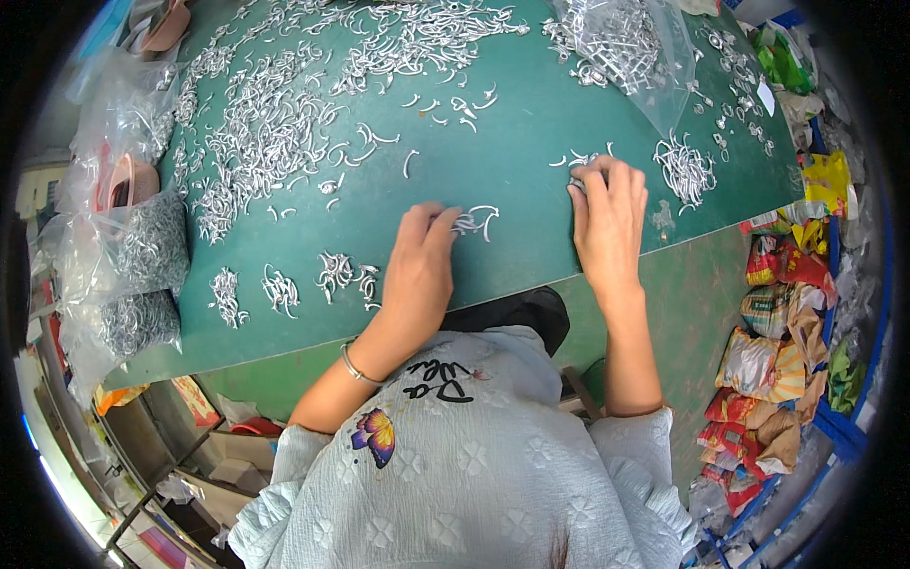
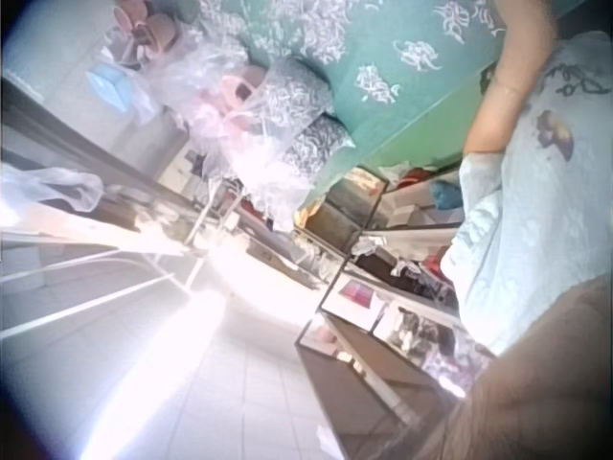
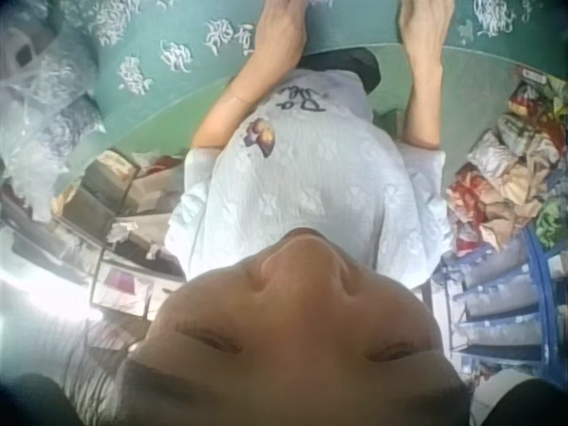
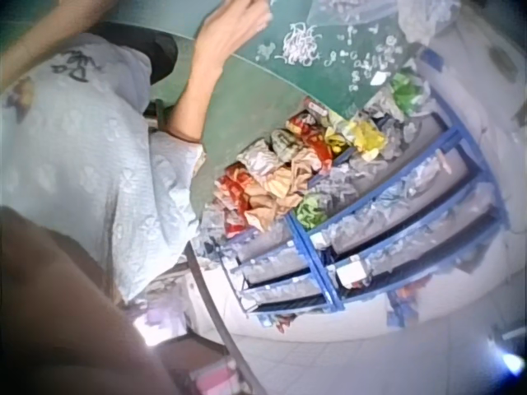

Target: The person sorts silver metal hooks by hand on a green workbench, picking them individually from a central pile and placing them into separate groups or into plastic bags.

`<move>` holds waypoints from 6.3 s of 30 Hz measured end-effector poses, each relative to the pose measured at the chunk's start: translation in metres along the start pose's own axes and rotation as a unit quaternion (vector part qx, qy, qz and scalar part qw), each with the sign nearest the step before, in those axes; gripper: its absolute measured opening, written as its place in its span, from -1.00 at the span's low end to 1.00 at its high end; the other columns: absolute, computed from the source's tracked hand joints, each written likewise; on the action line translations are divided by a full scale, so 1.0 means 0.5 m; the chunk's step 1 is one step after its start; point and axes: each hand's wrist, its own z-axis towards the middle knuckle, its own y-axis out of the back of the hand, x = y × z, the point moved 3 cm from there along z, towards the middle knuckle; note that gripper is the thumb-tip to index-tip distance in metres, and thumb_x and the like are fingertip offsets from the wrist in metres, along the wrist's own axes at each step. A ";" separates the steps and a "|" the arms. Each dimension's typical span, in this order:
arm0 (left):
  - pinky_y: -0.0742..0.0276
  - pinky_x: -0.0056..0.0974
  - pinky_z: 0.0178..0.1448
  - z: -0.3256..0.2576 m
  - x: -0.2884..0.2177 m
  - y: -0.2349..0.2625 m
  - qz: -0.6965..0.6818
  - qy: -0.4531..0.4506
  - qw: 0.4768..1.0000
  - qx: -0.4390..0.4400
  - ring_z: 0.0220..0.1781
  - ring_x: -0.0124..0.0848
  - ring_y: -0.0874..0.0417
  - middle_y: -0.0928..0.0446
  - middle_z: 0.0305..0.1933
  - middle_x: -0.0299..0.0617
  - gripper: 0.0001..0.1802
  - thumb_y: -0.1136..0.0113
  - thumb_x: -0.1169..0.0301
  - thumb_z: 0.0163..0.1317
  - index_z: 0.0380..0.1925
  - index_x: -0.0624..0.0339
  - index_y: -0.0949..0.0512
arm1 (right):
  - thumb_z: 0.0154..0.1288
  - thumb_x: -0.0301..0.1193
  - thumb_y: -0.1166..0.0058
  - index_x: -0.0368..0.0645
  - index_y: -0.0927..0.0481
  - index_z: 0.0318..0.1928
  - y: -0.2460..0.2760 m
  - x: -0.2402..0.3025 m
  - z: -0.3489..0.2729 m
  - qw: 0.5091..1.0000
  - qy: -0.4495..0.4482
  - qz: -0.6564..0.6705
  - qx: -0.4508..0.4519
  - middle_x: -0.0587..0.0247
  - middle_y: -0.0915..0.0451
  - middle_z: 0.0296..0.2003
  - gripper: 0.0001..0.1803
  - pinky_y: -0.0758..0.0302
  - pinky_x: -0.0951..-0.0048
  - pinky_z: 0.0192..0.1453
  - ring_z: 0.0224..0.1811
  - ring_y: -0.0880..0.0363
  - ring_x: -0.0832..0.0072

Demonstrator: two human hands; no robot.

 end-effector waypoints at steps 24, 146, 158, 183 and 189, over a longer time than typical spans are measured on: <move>-0.47 -0.25 -0.29 -0.045 -0.010 0.059 -0.167 0.141 0.975 0.031 -0.30 -0.27 -0.59 -0.52 -0.24 -0.09 -0.73 -0.24 0.61 0.16 -0.10 0.28 -0.55 | 0.21 -0.65 -0.12 -0.30 -0.56 -0.19 -0.034 0.073 0.006 0.962 0.000 0.252 0.104 0.03 -0.54 -0.28 -0.85 -0.50 0.26 -0.18 -0.26 -0.56 0.09; -0.49 -0.30 -0.19 0.204 -0.215 -0.297 -0.612 0.242 0.733 0.171 -0.31 -0.42 -0.55 -0.57 -0.33 -0.18 -0.61 0.18 0.29 0.51 -0.22 0.36 -0.58 | 0.46 -0.45 0.15 -0.33 -0.44 0.20 0.101 -0.281 -0.108 0.923 -0.218 0.190 -0.253 -0.02 -0.52 0.14 -0.63 -0.32 0.30 0.34 0.22 -0.47 0.21; -0.42 -0.15 0.23 0.324 -0.256 -0.355 -0.305 -0.041 0.952 0.001 0.12 0.01 -0.58 -0.58 0.02 0.11 -0.66 0.19 0.41 0.43 -0.05 0.37 -0.55 | 0.32 -0.56 0.04 -0.14 -0.63 -0.02 0.132 -0.370 -0.030 0.983 -0.141 0.019 -0.118 0.12 -0.58 -0.01 -0.72 -0.32 0.27 0.16 0.08 -0.47 0.18; -0.34 -0.02 0.35 0.270 -0.271 -0.348 -0.512 0.066 0.856 0.040 0.27 -0.14 -0.47 -0.47 0.18 -0.05 -0.61 -0.07 0.33 0.39 0.13 0.32 -0.40 | 0.21 -0.32 -0.20 -0.13 -0.43 0.27 0.137 -0.367 -0.005 0.974 -0.054 0.209 0.071 0.03 -0.40 0.28 -0.40 -0.17 0.20 0.47 0.40 -0.27 0.15; -0.33 -0.07 0.44 0.019 -0.289 -0.341 -0.668 0.407 0.516 0.348 0.34 -0.10 -0.42 -0.38 0.27 0.14 -0.53 0.15 0.41 0.45 0.27 0.49 -0.25 | 0.00 0.05 -0.35 0.00 -0.27 0.40 0.103 -0.341 0.030 0.975 0.047 0.152 0.157 0.07 -0.22 0.41 -0.03 0.10 0.05 0.58 0.51 -0.04 0.09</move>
